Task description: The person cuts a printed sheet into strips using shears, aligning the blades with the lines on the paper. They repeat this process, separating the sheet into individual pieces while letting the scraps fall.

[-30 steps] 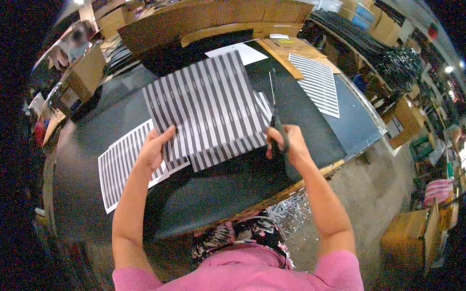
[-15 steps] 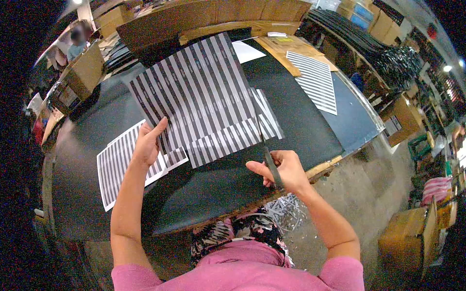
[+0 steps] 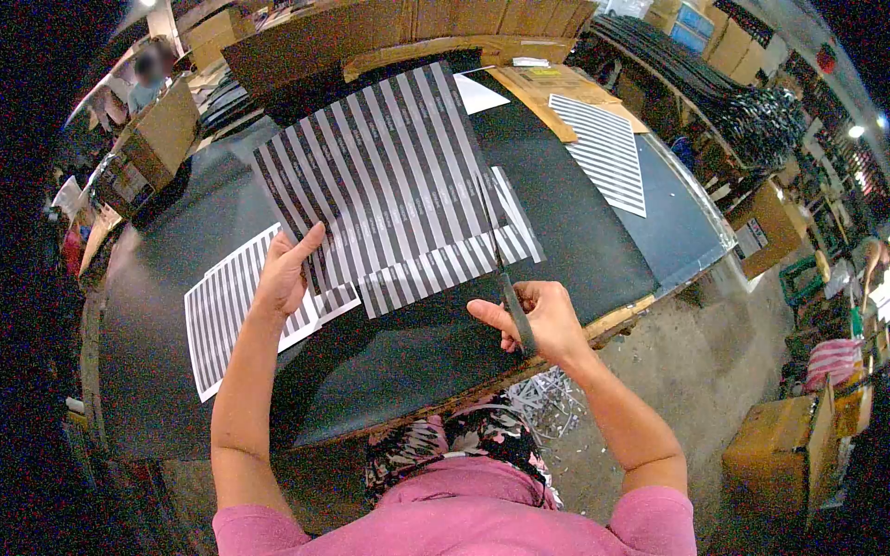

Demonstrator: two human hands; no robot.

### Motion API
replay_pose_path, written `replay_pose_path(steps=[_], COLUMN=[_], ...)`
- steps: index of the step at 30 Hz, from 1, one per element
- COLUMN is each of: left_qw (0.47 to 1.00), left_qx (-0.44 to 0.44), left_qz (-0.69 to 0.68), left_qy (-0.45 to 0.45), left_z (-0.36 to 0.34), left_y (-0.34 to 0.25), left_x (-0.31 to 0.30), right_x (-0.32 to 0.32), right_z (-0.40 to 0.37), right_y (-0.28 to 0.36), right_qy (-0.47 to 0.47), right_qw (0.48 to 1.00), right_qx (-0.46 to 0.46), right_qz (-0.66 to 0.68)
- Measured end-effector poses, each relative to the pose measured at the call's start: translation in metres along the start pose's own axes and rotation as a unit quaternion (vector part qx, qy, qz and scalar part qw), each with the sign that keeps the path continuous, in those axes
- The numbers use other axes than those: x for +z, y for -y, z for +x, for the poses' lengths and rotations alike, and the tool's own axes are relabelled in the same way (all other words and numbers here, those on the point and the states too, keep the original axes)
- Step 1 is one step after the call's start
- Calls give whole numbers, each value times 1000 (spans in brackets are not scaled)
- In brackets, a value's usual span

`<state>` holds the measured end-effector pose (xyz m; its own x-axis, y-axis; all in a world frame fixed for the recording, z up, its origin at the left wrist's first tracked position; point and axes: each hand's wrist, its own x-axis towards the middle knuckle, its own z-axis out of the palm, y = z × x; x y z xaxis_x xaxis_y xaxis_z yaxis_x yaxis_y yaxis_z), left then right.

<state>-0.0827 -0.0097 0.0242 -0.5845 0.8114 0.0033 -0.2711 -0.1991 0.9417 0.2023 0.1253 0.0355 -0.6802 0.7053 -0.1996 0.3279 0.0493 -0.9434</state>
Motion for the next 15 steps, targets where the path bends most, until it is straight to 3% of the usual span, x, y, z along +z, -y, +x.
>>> replay_pose_path(steps=[15], left_qw=[1000], left_qx=[-3], left_qz=[2], left_qy=[2], left_z=[0], left_y=[0], left_x=[-1], right_x=[-1], right_z=[0], right_y=[2], right_qy=[1], right_qw=[1000], right_qx=[4], right_qz=[3])
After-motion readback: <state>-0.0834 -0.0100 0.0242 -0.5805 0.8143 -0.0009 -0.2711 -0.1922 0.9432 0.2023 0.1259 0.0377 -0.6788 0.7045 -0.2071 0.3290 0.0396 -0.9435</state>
